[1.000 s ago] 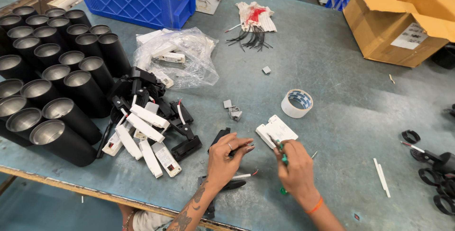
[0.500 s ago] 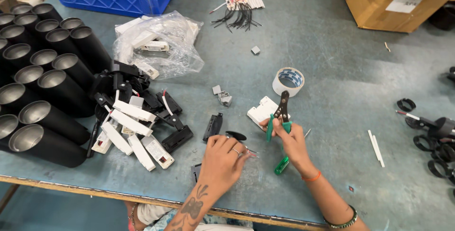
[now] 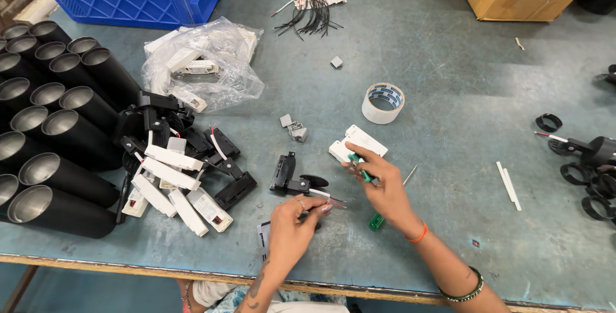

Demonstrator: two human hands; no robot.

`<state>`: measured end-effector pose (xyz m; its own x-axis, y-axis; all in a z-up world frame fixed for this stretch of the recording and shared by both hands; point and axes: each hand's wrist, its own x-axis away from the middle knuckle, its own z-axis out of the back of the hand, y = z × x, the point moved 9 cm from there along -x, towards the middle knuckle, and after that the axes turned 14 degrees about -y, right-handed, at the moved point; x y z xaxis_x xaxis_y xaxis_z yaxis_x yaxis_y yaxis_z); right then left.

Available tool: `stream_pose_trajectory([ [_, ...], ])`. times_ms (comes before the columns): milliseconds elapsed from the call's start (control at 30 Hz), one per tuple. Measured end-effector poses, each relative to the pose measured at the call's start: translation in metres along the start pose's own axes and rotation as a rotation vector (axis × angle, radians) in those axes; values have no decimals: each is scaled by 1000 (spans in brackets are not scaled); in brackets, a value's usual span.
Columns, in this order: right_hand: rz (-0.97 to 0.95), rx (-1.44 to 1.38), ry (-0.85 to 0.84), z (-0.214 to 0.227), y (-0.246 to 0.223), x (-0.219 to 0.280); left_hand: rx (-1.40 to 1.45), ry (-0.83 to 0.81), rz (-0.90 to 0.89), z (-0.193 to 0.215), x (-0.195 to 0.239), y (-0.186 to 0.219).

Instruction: The person assembles small electrical components on a workbench. They insert a white plastic piece into a black housing, strip wire ends with pliers, and use a screwdriver to tighten screws on white rectangular modules. The person handles multiple similar units one at a time.

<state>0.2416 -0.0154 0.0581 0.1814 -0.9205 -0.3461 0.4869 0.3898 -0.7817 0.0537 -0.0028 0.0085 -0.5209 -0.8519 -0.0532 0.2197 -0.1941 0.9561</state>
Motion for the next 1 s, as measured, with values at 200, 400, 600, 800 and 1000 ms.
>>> stream_pose_trajectory([
  [200,-88,295,123,17,7,3,-296,35,-137,8,11,16],
  [400,-341,575,241,58,55,14,-609,25,-398,1,26,27],
  [600,-443,1058,312,101,84,28,-645,79,-440,-4,36,22],
  [800,-157,1125,365,84,47,15,-649,169,-453,-1,39,18],
  [1000,53,265,-82,-17,2,-71,-618,171,-489,0,39,19],
])
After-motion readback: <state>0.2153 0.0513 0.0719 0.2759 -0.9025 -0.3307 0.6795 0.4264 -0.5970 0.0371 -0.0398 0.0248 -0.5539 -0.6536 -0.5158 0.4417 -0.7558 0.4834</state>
